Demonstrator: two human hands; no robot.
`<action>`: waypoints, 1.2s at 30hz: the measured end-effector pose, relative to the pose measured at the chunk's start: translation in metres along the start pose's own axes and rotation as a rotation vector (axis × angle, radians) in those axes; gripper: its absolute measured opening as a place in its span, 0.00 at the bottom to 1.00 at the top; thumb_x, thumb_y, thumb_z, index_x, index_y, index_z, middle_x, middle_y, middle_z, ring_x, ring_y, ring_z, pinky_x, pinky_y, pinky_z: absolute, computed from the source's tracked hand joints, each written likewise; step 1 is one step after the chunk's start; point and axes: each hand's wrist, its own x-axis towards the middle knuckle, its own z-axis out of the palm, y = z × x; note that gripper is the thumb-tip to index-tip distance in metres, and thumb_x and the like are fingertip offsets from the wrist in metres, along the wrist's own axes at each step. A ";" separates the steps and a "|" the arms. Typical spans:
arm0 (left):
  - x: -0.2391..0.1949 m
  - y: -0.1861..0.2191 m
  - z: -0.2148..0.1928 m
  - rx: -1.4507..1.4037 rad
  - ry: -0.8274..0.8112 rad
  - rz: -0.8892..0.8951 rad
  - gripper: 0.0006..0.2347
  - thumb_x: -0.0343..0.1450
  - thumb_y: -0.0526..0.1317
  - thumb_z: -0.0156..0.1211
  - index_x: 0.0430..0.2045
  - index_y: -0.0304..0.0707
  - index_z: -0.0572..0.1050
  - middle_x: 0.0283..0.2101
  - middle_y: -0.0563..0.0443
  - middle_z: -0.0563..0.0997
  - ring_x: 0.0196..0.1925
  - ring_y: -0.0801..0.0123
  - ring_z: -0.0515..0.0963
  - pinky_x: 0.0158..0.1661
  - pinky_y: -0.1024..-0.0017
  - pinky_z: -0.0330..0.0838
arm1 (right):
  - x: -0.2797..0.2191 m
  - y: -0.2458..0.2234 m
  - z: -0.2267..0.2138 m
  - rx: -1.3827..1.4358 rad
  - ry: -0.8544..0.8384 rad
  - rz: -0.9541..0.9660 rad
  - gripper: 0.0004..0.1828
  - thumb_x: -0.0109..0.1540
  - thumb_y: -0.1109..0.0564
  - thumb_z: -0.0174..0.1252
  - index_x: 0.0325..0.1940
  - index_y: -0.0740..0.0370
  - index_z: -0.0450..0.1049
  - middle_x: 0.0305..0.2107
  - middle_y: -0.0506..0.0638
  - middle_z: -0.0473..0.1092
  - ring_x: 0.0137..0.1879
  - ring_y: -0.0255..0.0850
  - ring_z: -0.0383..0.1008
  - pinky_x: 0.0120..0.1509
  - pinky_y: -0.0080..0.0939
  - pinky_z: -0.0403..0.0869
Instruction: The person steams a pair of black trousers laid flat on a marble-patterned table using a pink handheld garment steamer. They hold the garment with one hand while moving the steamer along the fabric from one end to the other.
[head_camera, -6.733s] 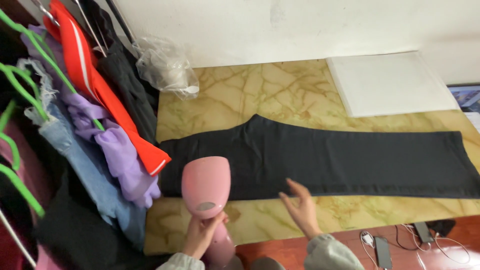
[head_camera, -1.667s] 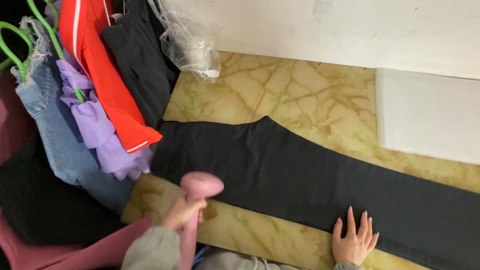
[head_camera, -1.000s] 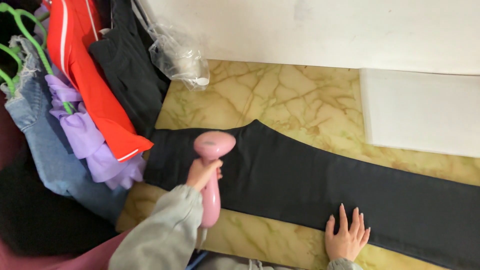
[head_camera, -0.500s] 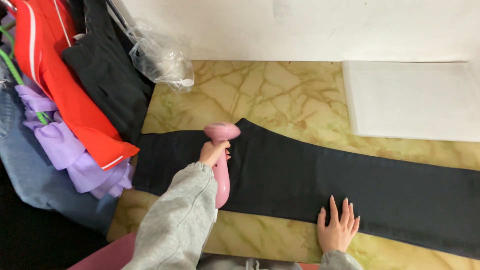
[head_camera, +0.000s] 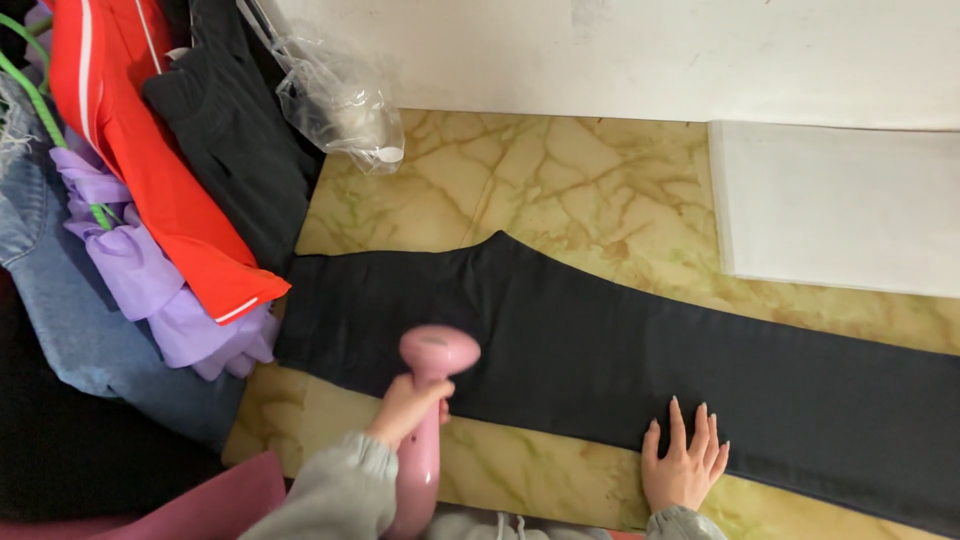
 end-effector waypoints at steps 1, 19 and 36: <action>-0.006 -0.010 -0.003 -0.003 0.003 -0.003 0.09 0.64 0.38 0.66 0.21 0.25 0.83 0.20 0.40 0.84 0.23 0.61 0.85 0.30 0.71 0.76 | 0.000 0.000 0.000 0.002 -0.002 -0.004 0.27 0.70 0.45 0.58 0.74 0.46 0.78 0.76 0.59 0.69 0.82 0.55 0.68 0.85 0.67 0.62; -0.053 -0.114 -0.016 0.080 -0.047 0.003 0.11 0.65 0.41 0.69 0.14 0.35 0.82 0.16 0.47 0.85 0.23 0.66 0.86 0.40 0.70 0.80 | -0.001 0.003 0.013 -0.113 0.151 -0.085 0.25 0.69 0.47 0.63 0.71 0.47 0.82 0.72 0.59 0.75 0.78 0.55 0.75 0.82 0.65 0.67; 0.012 0.082 0.052 0.039 0.016 0.225 0.10 0.64 0.36 0.64 0.29 0.23 0.85 0.25 0.38 0.86 0.25 0.60 0.87 0.30 0.71 0.85 | 0.066 0.104 0.024 0.421 -0.229 0.162 0.08 0.66 0.49 0.65 0.47 0.46 0.87 0.36 0.43 0.78 0.40 0.36 0.81 0.59 0.40 0.76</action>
